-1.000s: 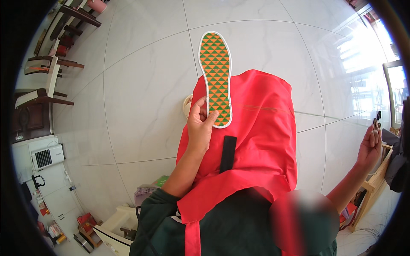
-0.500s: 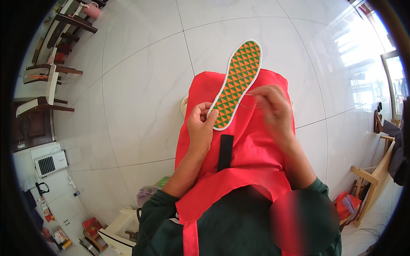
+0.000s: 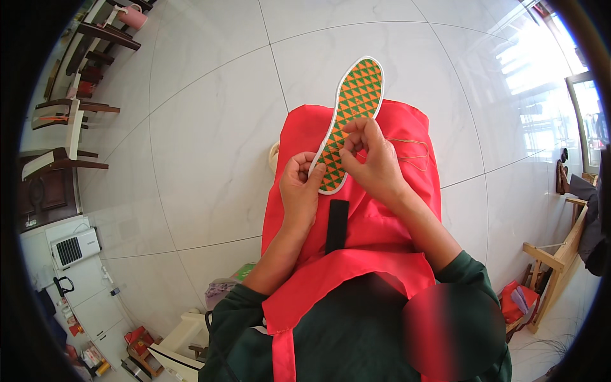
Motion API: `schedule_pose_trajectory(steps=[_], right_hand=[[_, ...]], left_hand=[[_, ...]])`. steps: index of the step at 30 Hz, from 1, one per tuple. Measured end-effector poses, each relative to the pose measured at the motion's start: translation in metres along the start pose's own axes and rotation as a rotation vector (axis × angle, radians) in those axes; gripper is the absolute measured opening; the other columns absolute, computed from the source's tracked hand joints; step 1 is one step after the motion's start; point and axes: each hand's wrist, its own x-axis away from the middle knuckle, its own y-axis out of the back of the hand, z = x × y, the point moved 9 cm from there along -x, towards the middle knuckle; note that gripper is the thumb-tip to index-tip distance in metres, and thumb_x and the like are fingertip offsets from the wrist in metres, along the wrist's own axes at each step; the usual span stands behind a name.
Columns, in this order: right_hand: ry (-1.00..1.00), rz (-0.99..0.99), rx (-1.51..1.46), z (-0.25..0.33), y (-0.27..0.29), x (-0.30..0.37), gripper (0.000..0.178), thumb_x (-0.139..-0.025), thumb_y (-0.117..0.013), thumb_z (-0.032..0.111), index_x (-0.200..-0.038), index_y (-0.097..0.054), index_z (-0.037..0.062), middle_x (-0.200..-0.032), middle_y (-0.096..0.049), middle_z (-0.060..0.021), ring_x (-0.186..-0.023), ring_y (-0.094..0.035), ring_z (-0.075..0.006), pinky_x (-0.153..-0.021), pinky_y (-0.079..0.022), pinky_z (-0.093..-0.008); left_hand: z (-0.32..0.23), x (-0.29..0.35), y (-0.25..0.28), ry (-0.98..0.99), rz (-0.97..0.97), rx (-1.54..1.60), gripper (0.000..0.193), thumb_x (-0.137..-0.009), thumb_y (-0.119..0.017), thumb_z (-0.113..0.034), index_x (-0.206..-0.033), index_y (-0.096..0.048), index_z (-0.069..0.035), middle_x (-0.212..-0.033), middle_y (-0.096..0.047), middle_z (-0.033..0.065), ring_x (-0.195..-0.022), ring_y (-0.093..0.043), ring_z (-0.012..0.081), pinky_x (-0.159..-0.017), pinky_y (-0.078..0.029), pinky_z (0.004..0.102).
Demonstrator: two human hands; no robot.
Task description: The person sews a shoe insole using a needle and thread. They repeatedly insert the needle through the insole and pull the thread to secure it, working on the same insole throughout the clip.
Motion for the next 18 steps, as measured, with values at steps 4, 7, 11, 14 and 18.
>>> schedule_pose_trajectory(steps=[4, 7, 11, 14, 18], right_hand=[[0.021, -0.004, 0.023, 0.0013, -0.0013, -0.0009, 0.031, -0.077, -0.058, -0.002, -0.104, -0.044, 0.0009, -0.076, -0.056, -0.0071, -0.072, -0.055, -0.0178, -0.069, -0.047, -0.0318], [0.027, -0.003, 0.045, 0.0021, -0.0017, -0.0015, 0.031, -0.077, -0.058, -0.002, -0.103, -0.043, 0.0008, -0.075, -0.056, -0.0080, -0.072, -0.057, -0.0189, -0.068, -0.047, -0.0326], [0.012, -0.007, 0.066, 0.0004, -0.0022, -0.0031, 0.031, -0.076, -0.059, -0.002, -0.103, -0.043, 0.0008, -0.075, -0.057, -0.0089, -0.072, -0.058, -0.0202, -0.067, -0.047, -0.0331], [0.004, -0.007, 0.071, -0.0008, -0.0031, -0.0036, 0.031, -0.077, -0.059, -0.002, -0.103, -0.043, 0.0008, -0.076, -0.057, -0.0093, -0.071, -0.058, -0.0209, -0.066, -0.047, -0.0336], [0.009, -0.005, 0.089, -0.0005, -0.0036, -0.0045, 0.030, -0.077, -0.058, -0.001, -0.102, -0.043, 0.0008, -0.075, -0.057, -0.0093, -0.070, -0.059, -0.0213, -0.064, -0.047, -0.0341]], left_hand=[[-0.0011, -0.0001, 0.0002, -0.015, 0.006, 0.006, 0.018, -0.087, -0.059, -0.001, -0.104, -0.053, 0.000, -0.087, -0.058, 0.0036, -0.076, -0.056, 0.0056, -0.066, -0.048, 0.0189], [-0.0015, 0.0001, 0.0003, -0.023, 0.007, 0.012, 0.017, -0.087, -0.058, -0.001, -0.104, -0.054, 0.000, -0.087, -0.059, 0.0035, -0.075, -0.056, 0.0056, -0.066, -0.048, 0.0187], [-0.0006, -0.0020, 0.0004, -0.024, 0.015, 0.016, 0.017, -0.087, -0.058, 0.000, -0.104, -0.054, 0.000, -0.086, -0.059, 0.0034, -0.075, -0.057, 0.0055, -0.066, -0.048, 0.0186], [-0.0010, -0.0014, 0.0006, -0.018, 0.003, 0.011, 0.017, -0.087, -0.058, 0.000, -0.103, -0.054, 0.001, -0.086, -0.059, 0.0034, -0.075, -0.057, 0.0054, -0.066, -0.048, 0.0186], [-0.0027, -0.0010, 0.0000, -0.012, 0.000, 0.004, 0.017, -0.087, -0.058, 0.000, -0.104, -0.054, 0.000, -0.086, -0.059, 0.0034, -0.075, -0.057, 0.0054, -0.066, -0.048, 0.0186]])
